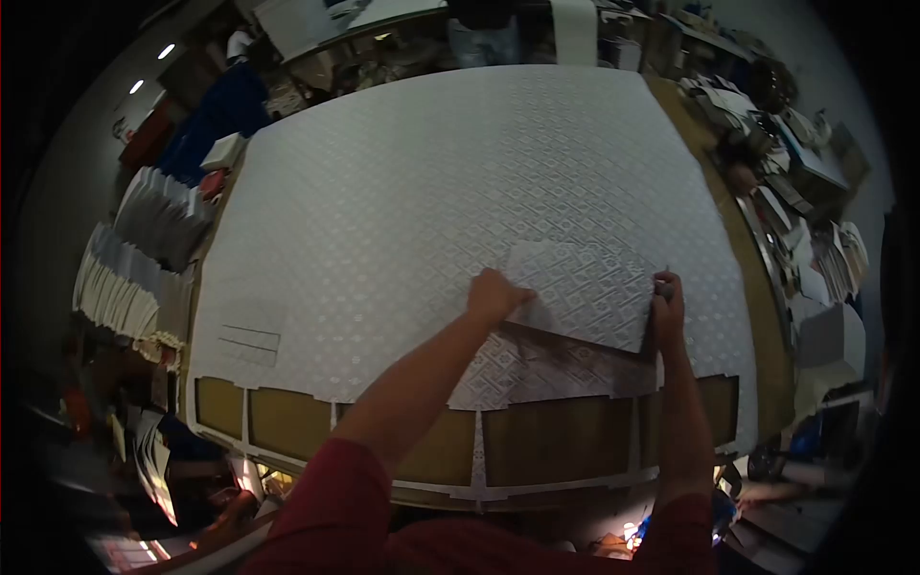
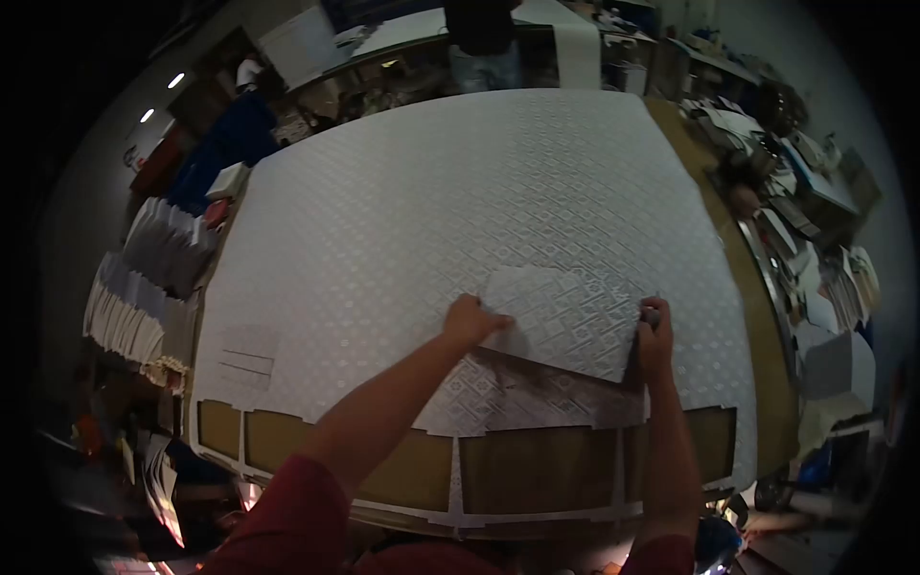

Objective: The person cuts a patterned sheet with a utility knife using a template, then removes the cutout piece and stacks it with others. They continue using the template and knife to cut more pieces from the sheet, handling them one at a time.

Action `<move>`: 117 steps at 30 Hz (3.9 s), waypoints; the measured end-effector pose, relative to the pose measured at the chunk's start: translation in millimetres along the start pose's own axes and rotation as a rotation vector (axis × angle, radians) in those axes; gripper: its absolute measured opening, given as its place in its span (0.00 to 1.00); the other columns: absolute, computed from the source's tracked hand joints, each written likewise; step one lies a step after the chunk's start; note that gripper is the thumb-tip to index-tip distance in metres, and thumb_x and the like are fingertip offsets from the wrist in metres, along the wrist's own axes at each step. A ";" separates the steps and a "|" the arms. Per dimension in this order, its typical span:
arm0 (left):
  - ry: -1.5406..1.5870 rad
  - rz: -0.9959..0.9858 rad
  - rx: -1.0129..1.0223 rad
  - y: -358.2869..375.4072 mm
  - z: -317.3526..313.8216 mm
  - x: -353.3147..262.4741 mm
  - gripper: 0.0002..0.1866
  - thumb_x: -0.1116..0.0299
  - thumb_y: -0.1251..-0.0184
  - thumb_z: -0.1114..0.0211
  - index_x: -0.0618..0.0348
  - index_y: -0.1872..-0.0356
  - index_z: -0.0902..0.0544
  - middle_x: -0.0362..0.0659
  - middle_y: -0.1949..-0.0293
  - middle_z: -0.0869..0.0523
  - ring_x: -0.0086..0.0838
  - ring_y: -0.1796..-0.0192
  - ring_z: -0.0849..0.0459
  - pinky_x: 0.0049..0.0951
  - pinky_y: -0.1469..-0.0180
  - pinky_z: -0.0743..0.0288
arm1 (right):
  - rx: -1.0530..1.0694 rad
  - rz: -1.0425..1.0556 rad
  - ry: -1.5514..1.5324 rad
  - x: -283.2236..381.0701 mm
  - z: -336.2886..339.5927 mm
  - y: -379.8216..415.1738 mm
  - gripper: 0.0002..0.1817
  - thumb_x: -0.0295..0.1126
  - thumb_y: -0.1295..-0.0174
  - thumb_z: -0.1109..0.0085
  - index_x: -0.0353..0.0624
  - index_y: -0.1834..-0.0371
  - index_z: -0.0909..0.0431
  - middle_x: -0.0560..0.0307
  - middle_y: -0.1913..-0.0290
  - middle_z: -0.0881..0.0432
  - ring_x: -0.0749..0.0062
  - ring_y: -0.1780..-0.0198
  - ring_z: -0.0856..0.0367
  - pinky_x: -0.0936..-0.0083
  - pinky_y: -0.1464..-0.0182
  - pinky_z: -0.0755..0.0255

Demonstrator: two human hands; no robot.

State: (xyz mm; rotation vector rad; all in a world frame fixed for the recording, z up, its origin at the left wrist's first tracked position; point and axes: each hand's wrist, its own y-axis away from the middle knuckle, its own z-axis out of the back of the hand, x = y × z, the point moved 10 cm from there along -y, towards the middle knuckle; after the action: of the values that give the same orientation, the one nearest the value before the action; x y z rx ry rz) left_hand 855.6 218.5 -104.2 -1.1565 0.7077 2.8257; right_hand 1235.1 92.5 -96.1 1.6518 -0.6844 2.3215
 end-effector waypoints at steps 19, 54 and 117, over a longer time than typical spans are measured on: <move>0.503 0.038 -0.084 81.4 -3.7 20.6 0.47 0.57 0.50 0.17 0.68 0.32 0.32 0.61 0.44 0.14 0.50 0.41 0.13 0.43 0.39 0.19 | -0.033 0.170 0.342 58.0 -36.7 69.8 0.26 0.29 0.37 0.29 0.38 0.38 0.27 0.42 0.43 0.20 0.49 0.42 0.19 0.63 0.38 0.27; 0.645 -0.432 -0.325 218.0 -23.7 58.4 0.39 0.73 0.41 0.23 0.55 0.30 0.34 0.53 0.39 0.18 0.45 0.35 0.18 0.42 0.34 0.23 | 0.093 -0.057 -0.330 88.3 -9.9 179.4 0.37 0.20 0.31 0.38 0.42 0.22 0.46 0.49 0.34 0.25 0.64 0.34 0.26 0.64 0.28 0.33; 0.756 -0.011 0.365 418.6 -429.4 -116.4 0.22 0.72 0.22 0.36 0.65 0.32 0.28 0.50 0.45 0.13 0.33 0.47 0.12 0.35 0.47 0.14 | -1.135 -0.162 0.415 -14.7 763.7 84.3 0.41 0.34 0.42 0.21 0.34 0.33 0.40 0.28 0.41 0.23 0.38 0.42 0.18 0.56 0.38 0.25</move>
State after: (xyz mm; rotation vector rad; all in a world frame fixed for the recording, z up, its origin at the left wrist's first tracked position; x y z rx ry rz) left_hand 1152.6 -314.8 -126.0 -2.1118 1.1547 2.0467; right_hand 1841.4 -349.2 70.7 0.6496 -1.3291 1.5138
